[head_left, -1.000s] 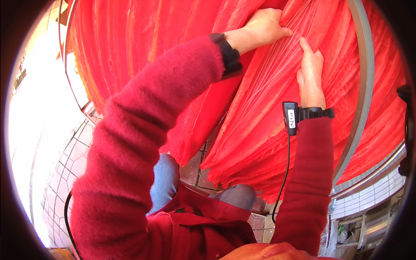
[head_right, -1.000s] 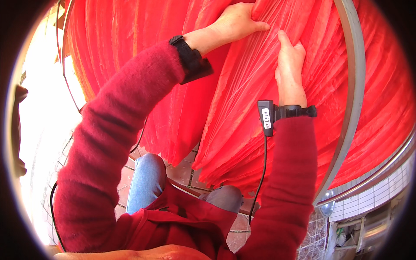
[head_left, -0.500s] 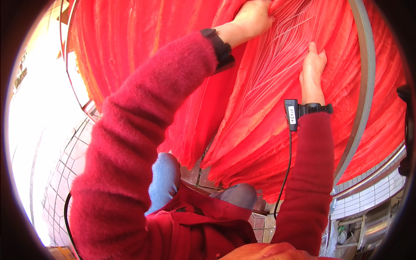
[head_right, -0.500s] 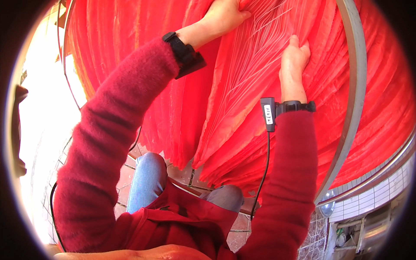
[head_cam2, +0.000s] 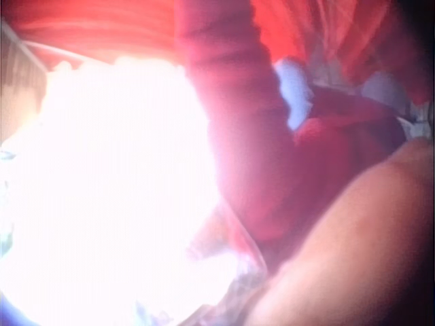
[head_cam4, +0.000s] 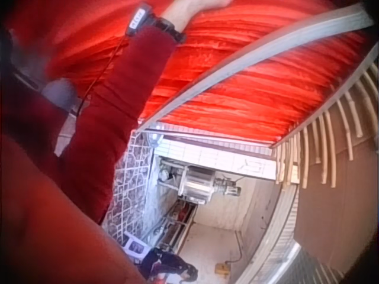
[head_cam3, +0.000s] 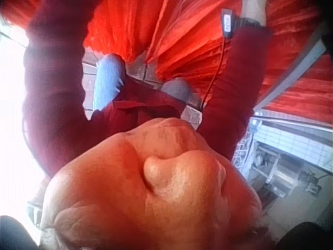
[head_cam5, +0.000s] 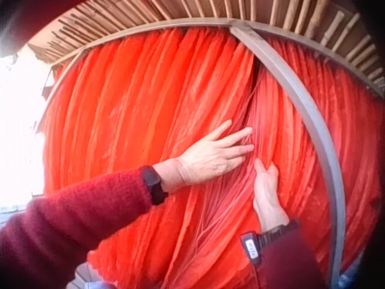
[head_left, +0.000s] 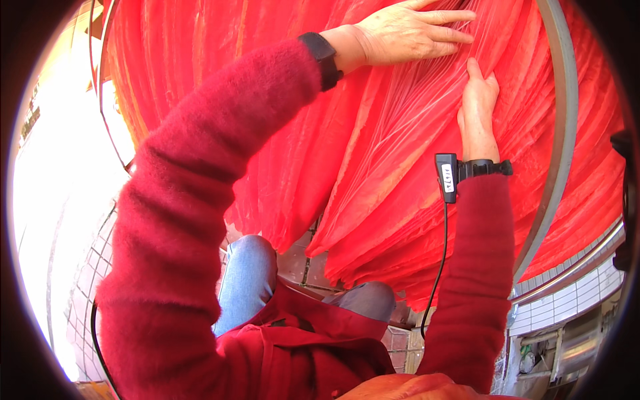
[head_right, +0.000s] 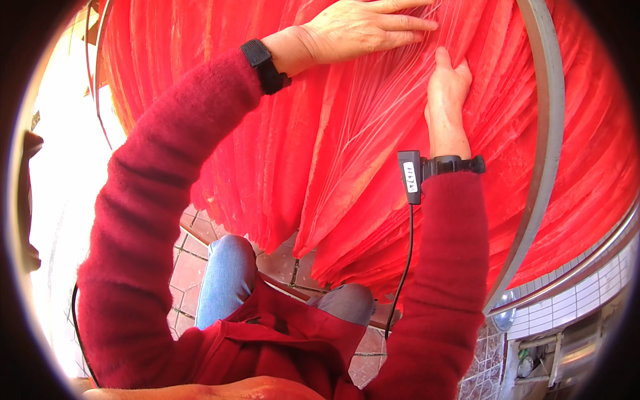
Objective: The person assembles a red paper lantern by hand, attaching white strings to the red paper and securing them to the metal frame. The person repeatedly folds and tucks the paper edges into the frame while smoothing the strings.
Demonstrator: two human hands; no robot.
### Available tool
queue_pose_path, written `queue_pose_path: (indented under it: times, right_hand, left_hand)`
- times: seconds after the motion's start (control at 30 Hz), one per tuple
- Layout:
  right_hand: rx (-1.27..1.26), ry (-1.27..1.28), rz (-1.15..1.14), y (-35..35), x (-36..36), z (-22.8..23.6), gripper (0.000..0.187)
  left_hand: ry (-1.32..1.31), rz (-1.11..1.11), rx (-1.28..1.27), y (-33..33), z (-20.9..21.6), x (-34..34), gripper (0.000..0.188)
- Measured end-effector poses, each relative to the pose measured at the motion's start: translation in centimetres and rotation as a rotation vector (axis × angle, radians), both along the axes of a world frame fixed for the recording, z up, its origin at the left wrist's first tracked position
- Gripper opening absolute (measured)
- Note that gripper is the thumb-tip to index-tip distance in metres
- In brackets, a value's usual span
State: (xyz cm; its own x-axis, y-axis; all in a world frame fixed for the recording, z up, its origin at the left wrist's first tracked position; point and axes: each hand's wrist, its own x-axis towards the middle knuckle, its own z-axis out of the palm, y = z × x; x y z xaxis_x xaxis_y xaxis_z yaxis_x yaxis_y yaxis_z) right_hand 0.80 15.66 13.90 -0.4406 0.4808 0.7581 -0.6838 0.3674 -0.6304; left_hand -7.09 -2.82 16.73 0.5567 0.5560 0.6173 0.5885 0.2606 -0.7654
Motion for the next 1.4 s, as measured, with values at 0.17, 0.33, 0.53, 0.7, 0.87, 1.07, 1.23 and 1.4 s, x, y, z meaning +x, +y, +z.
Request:
queue_pose_path:
  times: [0.17, 0.33, 0.53, 0.7, 0.87, 1.07, 1.23, 1.4]
  right_hand:
    - [0.003, -0.010, -0.016, 0.0, 0.0, 0.0, 0.036]
    - [0.035, -0.005, -0.035, 0.5, -0.1, -0.1, 0.035]
    - [0.025, -0.005, -0.017, 0.9, -0.1, 0.0, 0.036]
    - [-0.054, -0.039, 0.039, 0.8, 0.4, 0.2, 0.038]
    - [-0.060, -0.073, 0.081, 0.7, 0.6, 0.2, 0.040]
    - [-0.058, -0.063, 0.115, 1.0, 0.5, 0.0, 0.038]
    - [-0.066, -0.060, 0.109, 1.3, 0.3, -0.1, 0.042]
    - [-0.079, -0.054, 0.127, 1.3, 0.4, 0.1, 0.042]
  left_hand:
    - [0.025, 0.185, -0.079, 0.4, 0.4, -0.5, 0.014]
    - [-0.160, 0.397, 0.005, 0.3, -0.2, -0.8, 0.029]
    - [-0.308, 0.326, 0.254, 1.9, -0.3, -1.8, 0.052]
    - [-0.407, 0.345, 0.369, 2.5, 0.2, -1.7, 0.058]
    - [-0.502, 0.306, 0.214, 2.0, 0.9, -1.4, 0.068]
    - [-0.441, 0.219, 0.185, 1.4, 0.7, -1.7, 0.066]
    - [-0.517, 0.331, 0.305, 2.5, 1.0, -2.2, 0.060]
    - [-0.507, 0.410, 0.474, 2.9, 1.4, -1.9, 0.061]
